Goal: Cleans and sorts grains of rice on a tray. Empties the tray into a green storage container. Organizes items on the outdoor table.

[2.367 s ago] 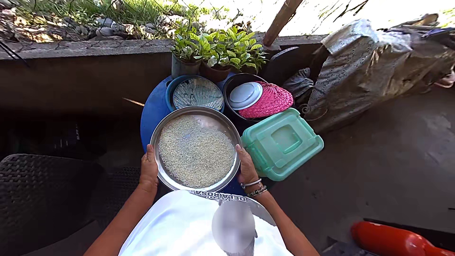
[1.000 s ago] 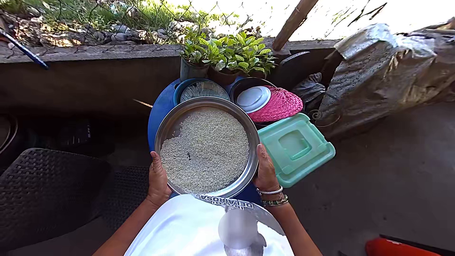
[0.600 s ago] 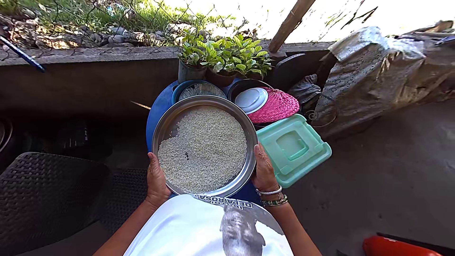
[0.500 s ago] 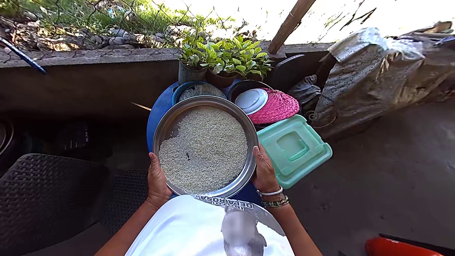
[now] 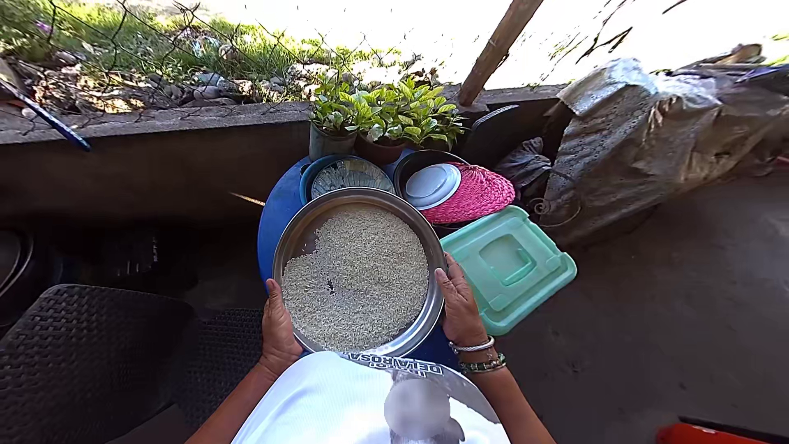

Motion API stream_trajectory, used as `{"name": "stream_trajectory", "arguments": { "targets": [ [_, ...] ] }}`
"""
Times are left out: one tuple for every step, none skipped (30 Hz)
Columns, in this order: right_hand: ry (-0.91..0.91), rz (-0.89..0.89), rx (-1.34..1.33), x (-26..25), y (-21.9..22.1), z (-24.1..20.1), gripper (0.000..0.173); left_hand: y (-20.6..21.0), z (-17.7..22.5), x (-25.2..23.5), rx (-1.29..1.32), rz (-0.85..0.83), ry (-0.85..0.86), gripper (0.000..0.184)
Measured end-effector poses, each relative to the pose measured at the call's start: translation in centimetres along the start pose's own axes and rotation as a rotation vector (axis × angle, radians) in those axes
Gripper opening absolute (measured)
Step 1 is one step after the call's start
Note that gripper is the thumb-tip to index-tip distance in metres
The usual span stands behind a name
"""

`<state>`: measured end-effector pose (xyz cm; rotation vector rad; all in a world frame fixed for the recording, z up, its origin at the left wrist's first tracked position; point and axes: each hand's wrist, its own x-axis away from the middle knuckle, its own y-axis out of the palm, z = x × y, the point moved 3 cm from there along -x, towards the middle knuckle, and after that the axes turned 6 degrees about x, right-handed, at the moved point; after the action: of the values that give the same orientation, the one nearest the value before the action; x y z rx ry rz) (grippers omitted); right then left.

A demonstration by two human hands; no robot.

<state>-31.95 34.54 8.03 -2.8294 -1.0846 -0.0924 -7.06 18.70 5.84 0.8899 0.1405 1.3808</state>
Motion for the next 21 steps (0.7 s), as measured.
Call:
{"name": "stream_trajectory", "arguments": {
  "targets": [
    [0.000, 0.005, 0.000, 0.1, 0.0, 0.1, 0.055, 0.0, 0.0, 0.1, -0.018, 0.007, 0.000, 0.054],
    [0.005, 0.007, -0.002, 0.2, 0.0, 0.2, 0.055, -0.1, 0.0, 0.1, -0.034, 0.011, -0.001, 0.054],
    [0.014, 0.013, -0.003, 0.3, 0.0, 0.3, 0.055, -0.2, -0.1, 0.2, -0.037, 0.013, -0.003, 0.054],
    [0.023, 0.019, -0.004, 0.4, 0.1, 0.3, 0.056, -0.2, -0.1, 0.2, -0.028, 0.011, -0.002, 0.053],
    [0.030, 0.026, -0.002, 0.4, 0.1, 0.3, 0.056, -0.2, -0.1, 0.2, -0.022, 0.012, -0.002, 0.053],
    [0.033, 0.034, 0.003, 0.5, 0.1, 0.4, 0.055, -0.1, -0.1, 0.3, -0.022, 0.019, 0.002, 0.052],
    [0.032, 0.046, 0.006, 0.6, 0.0, 0.5, 0.053, -0.1, 0.0, 0.5, -0.029, 0.021, 0.004, 0.052],
    [0.031, 0.061, 0.011, 0.6, 0.0, 0.6, 0.050, 0.0, 0.0, 0.6, -0.039, 0.018, 0.001, 0.052],
    [0.032, 0.073, 0.018, 0.6, -0.1, 0.6, 0.048, 0.0, 0.0, 0.6, -0.048, 0.015, -0.006, 0.053],
    [0.033, 0.092, 0.025, 0.6, -0.2, 0.6, 0.046, 0.0, 0.0, 0.6, -0.055, 0.002, -0.023, 0.054],
    [0.037, 0.118, 0.035, 0.6, -0.1, 0.5, 0.044, 0.1, 0.1, 0.5, -0.066, -0.011, -0.052, 0.055],
    [0.039, 0.147, 0.055, 0.7, 0.1, 0.4, 0.043, 0.3, 0.3, 0.3, -0.079, -0.015, -0.087, 0.055],
    [0.036, 0.170, 0.079, 0.7, 0.7, 0.5, 0.042, 0.6, 0.8, 0.0, -0.094, 0.003, -0.114, 0.055],
    [0.033, 0.170, 0.099, 0.9, 1.4, 0.9, 0.043, 0.7, 1.4, -0.4, -0.116, 0.042, -0.127, 0.055],
    [0.034, 0.159, 0.106, 1.0, 2.3, 1.4, 0.044, 0.6, 2.0, -0.8, -0.140, 0.090, -0.119, 0.054],
    [0.039, 0.140, 0.104, 1.1, 2.9, 1.8, 0.045, 0.4, 2.4, -1.2, -0.166, 0.128, -0.104, 0.054],
    [0.038, 0.132, 0.096, 1.0, 3.0, 2.1, 0.045, 0.2, 2.4, -1.4, -0.196, 0.148, -0.091, 0.055],
    [0.032, 0.146, 0.092, 0.8, 2.7, 2.1, 0.044, 0.3, 2.0, -1.3, -0.229, 0.146, -0.089, 0.055],
    [0.029, 0.177, 0.099, 0.5, 2.1, 2.0, 0.043, 0.4, 1.4, -1.0, -0.246, 0.119, -0.102, 0.056],
    [0.029, 0.217, 0.111, 0.3, 1.3, 1.9, 0.041, 0.7, 0.6, -0.6, -0.235, 0.086, -0.123, 0.057],
    [0.029, 0.246, 0.125, 0.3, 0.8, 1.7, 0.039, 0.9, 0.1, -0.5, -0.200, 0.072, -0.141, 0.056]
  ]
}}
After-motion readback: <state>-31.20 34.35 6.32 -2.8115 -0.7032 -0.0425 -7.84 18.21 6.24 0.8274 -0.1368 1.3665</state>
